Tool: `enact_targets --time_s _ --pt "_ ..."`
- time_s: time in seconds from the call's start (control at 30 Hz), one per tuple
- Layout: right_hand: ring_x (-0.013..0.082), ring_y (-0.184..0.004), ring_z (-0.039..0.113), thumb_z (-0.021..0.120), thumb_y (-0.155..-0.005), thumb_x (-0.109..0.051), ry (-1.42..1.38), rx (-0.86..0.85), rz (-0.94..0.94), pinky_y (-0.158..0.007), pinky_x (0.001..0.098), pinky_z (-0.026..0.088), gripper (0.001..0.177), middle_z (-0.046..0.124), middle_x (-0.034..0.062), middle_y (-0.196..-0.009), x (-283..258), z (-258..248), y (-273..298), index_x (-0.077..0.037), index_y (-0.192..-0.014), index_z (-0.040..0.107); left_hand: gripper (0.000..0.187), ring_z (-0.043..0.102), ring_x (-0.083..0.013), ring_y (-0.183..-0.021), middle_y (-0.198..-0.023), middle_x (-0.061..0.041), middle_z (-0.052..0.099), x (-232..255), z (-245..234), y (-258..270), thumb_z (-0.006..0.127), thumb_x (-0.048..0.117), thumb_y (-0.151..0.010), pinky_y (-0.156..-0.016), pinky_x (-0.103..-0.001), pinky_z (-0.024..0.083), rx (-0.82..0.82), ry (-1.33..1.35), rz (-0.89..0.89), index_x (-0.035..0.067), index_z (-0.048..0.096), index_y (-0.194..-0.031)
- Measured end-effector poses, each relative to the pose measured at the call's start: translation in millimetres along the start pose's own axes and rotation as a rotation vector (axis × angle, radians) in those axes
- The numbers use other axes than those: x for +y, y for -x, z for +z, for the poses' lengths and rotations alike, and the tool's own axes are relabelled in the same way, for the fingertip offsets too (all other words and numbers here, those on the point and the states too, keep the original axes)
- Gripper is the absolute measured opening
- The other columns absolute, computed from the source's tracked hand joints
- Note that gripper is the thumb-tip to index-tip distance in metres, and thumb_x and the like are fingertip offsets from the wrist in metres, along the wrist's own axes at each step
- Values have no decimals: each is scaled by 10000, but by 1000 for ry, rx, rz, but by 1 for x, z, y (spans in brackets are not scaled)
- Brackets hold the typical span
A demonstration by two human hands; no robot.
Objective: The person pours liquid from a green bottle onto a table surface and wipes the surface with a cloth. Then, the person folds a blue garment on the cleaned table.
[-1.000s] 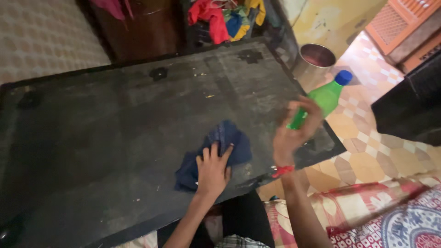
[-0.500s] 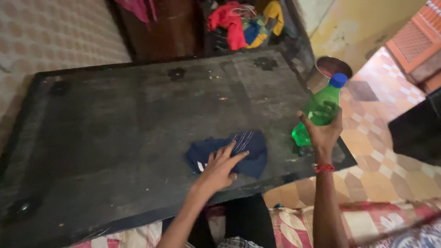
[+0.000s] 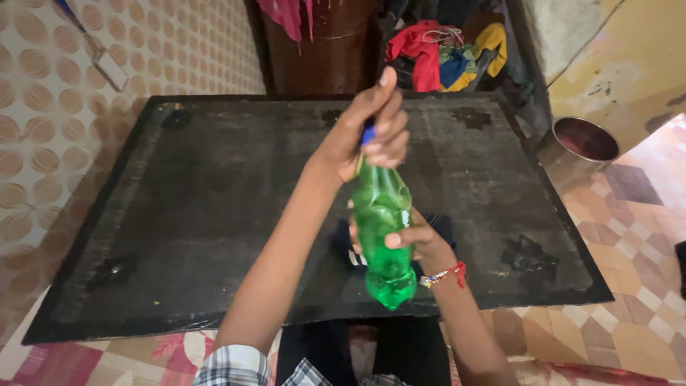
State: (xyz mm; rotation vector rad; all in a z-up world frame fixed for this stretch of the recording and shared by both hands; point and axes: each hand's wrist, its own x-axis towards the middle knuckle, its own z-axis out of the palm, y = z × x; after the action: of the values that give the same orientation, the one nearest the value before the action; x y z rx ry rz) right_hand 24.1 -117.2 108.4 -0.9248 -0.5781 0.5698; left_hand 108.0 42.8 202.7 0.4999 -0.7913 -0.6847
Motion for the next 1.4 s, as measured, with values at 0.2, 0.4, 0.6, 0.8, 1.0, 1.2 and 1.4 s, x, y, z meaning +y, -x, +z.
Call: enact_targets --time_s 0.2,0.4,0.6,0.8,1.0,1.2,1.4 --pt "230 -825 726 789 -696 -91 325 212 62 -744 369 606 639 700 157 -1012 -8 12 -13 25 -1275 547 675 250 -114 -288 -398 13 250 16 -8 17 606 454 -1046 -326 -289 258 406 -232 108 198 269 -521" --pt "169 -864 693 853 -709 -143 579 222 -43 -792 321 581 613 698 98 -1002 1 11 -18 28 -1242 603 644 276 -108 -278 -400 29 278 5 -19 27 611 460 -1018 -296 -287 265 635 -315 172 194 277 -537" --pt "157 -876 746 927 -635 -246 1266 543 -223 -778 324 573 676 752 111 -946 17 22 -26 5 -1171 601 588 386 -105 -344 -446 4 387 -25 -35 35 533 478 -1026 -354 -297 378 1165 -558 523 141 380 -569" --pt "197 -873 724 896 -648 -181 817 285 -39 -806 345 587 623 744 116 -959 3 12 -18 4 -1171 613 602 403 -142 -395 -476 4 365 -3 -33 51 617 396 -1069 -459 -325 438 547 -470 109 172 325 -594" --pt "221 -843 739 807 -670 -104 168 116 215 -787 361 605 564 737 120 -976 12 17 -8 3 -1189 618 658 256 -92 -304 -421 50 287 -3 -31 53 594 401 -1088 -333 -281 307 351 -163 86 217 285 -538" --pt "179 -861 707 901 -667 -190 870 436 13 -776 328 561 617 708 91 -949 24 30 -21 4 -1179 617 595 382 -105 -335 -452 14 378 -21 -45 49 596 446 -1013 -347 -303 390 1107 -518 303 147 361 -555" --pt "144 -900 721 907 -622 -193 1157 583 -163 -806 314 569 669 735 94 -966 39 34 -29 -14 -1191 605 616 415 -94 -384 -477 25 408 -32 -48 56 610 430 -1031 -373 -289 365 1225 -580 453 144 380 -535"
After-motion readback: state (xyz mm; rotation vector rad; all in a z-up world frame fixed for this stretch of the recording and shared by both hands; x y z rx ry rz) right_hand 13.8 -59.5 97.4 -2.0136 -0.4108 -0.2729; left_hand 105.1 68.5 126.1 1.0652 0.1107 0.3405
